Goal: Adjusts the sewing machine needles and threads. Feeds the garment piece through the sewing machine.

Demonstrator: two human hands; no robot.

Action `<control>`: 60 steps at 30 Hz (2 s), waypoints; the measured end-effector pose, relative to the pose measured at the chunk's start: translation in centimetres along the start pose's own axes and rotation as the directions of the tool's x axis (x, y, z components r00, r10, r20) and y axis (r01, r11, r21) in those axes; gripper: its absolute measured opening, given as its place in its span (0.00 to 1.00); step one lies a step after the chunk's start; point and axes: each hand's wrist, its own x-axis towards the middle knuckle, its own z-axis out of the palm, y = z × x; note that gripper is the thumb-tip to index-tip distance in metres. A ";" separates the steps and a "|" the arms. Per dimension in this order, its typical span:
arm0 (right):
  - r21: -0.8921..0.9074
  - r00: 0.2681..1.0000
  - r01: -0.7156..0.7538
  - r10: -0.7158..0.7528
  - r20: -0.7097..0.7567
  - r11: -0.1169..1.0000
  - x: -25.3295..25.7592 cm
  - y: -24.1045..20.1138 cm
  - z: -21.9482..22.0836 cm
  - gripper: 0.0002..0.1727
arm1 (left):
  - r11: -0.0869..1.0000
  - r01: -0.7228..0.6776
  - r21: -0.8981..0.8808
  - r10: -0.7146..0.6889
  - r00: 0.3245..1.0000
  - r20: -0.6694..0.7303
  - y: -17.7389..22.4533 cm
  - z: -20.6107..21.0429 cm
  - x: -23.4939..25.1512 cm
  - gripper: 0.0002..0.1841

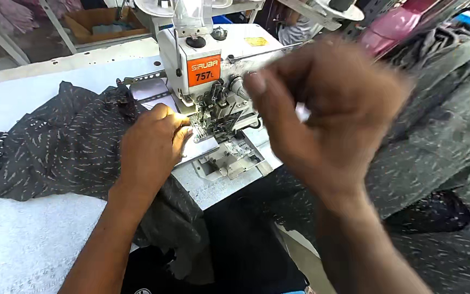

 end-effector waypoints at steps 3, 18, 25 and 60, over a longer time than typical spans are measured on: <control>0.013 0.933 -0.355 0.354 0.061 0.935 -7.3 2.3 2.3 0.11 | 0.996 -0.036 0.081 0.037 0.999 -0.013 0.4 0.2 0.0 0.10; -0.175 0.946 -0.294 0.311 0.085 0.940 -9.2 1.5 7.6 0.09 | 0.983 0.158 0.095 -0.151 0.985 -0.083 0.3 0.2 0.0 0.11; 0.102 0.955 -0.264 0.245 0.166 0.959 -10.1 -1.1 7.5 0.10 | 0.986 0.127 0.113 -0.117 0.989 -0.088 0.1 0.1 -0.1 0.12; 0.002 0.916 -0.400 0.399 -0.042 0.917 -20.9 3.8 0.9 0.08 | 0.838 0.194 -0.511 -0.333 0.922 -0.196 -1.0 -1.9 -1.3 0.08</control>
